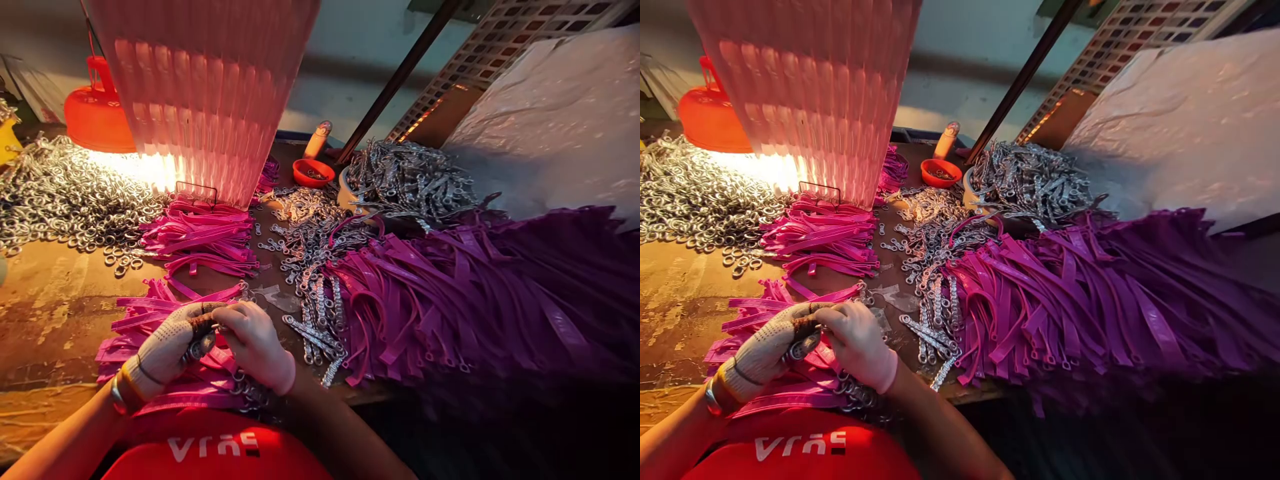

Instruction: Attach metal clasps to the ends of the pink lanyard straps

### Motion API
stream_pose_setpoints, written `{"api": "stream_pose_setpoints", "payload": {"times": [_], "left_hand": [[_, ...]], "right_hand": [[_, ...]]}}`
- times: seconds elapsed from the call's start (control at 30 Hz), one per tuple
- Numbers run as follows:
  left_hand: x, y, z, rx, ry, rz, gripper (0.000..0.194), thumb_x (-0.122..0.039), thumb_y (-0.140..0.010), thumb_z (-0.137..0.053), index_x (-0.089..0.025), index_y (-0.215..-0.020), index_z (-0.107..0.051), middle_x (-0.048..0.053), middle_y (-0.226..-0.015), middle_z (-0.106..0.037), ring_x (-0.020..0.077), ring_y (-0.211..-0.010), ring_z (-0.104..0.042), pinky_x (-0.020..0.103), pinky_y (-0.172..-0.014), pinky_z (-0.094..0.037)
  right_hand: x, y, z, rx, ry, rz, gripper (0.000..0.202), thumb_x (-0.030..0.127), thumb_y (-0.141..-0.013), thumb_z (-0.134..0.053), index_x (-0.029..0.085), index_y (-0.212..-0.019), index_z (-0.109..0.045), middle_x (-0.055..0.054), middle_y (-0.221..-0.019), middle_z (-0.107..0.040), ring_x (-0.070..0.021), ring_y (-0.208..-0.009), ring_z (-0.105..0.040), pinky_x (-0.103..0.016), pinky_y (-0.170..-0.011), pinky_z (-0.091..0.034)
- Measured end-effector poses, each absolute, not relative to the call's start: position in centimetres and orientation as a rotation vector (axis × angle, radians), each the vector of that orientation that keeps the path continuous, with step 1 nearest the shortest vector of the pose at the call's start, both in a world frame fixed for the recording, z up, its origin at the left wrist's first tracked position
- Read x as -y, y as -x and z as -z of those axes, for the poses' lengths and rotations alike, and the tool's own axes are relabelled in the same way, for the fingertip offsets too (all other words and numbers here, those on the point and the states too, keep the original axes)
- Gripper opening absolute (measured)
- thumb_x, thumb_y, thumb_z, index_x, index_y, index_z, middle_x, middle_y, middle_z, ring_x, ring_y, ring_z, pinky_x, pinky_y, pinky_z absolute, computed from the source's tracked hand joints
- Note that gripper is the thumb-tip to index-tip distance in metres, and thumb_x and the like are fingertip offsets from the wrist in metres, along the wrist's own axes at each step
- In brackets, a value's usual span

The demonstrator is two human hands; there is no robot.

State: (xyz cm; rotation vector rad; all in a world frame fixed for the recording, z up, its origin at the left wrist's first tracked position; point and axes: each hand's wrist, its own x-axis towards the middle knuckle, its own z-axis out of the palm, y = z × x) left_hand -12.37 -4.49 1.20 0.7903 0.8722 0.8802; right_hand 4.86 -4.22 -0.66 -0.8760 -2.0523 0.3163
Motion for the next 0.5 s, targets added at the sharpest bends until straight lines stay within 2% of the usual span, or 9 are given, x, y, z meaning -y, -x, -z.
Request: {"api": "stream_pose_setpoints", "payload": {"times": [0.13, 0.23, 0.3, 0.4, 0.5], "left_hand": [[4.9, 12.1, -1.2, -0.986, -0.784, -0.921, 0.024, -0.03, -0.079, -0.077, -0.014, -0.097, -0.074, 0.001, -0.071, -0.062, 0.006, -0.053, -0.044, 0.017, -0.047, -0.037], [5.4, 11.8, -1.3, -1.038, -0.848, -0.929, 0.034, -0.038, -0.085, -0.073, -0.015, -0.11, -0.069, -0.003, -0.061, -0.055, 0.0058, -0.045, -0.039, 0.018, -0.041, -0.03], [5.7, 11.7, -1.5, -1.09, -0.971, -0.97, 0.039, -0.039, -0.087, -0.07, -0.017, -0.12, -0.063, -0.005, -0.06, -0.056, 0.0069, -0.044, -0.04, 0.018, -0.041, -0.032], [6.2, 11.9, -2.4, -1.164, -1.387, -1.006, 0.042, -0.028, -0.086, -0.068, -0.021, -0.127, -0.063, 0.001, -0.074, -0.067, 0.0132, -0.059, -0.058, 0.024, -0.057, -0.047], [6.2, 12.5, -3.9, -1.147, -1.746, -0.933, 0.043, -0.021, -0.078, -0.07, -0.023, -0.121, -0.072, 0.007, -0.089, -0.074, 0.0211, -0.078, -0.067, 0.031, -0.074, -0.053]], "right_hand": [[5.2, -5.0, -0.2, 1.748, 1.034, -0.743, 0.026, 0.018, -0.09, -0.059, 0.024, -0.114, -0.067, -0.003, -0.1, -0.073, -0.0173, -0.088, -0.065, -0.03, -0.08, -0.051], [5.6, -5.0, -1.2, 1.441, 1.207, -1.169, 0.024, 0.023, -0.083, -0.065, 0.023, -0.107, -0.068, 0.001, -0.089, -0.07, -0.014, -0.074, -0.061, -0.026, -0.068, -0.05], [5.5, -5.1, -1.6, 1.214, 1.204, -1.471, 0.025, 0.026, -0.078, -0.067, 0.021, -0.103, -0.067, 0.004, -0.077, -0.063, -0.0113, -0.062, -0.054, -0.024, -0.057, -0.046], [4.5, -5.3, -1.7, 0.966, 1.087, -1.81, 0.023, 0.027, -0.074, -0.067, 0.02, -0.095, -0.062, 0.009, -0.061, -0.049, -0.0078, -0.048, -0.04, -0.021, -0.046, -0.037], [3.3, -5.7, -1.3, 0.857, 1.112, -1.861, 0.024, 0.027, -0.072, -0.067, 0.02, -0.094, -0.06, 0.012, -0.054, -0.037, -0.0065, -0.043, -0.029, -0.02, -0.042, -0.032]]}}
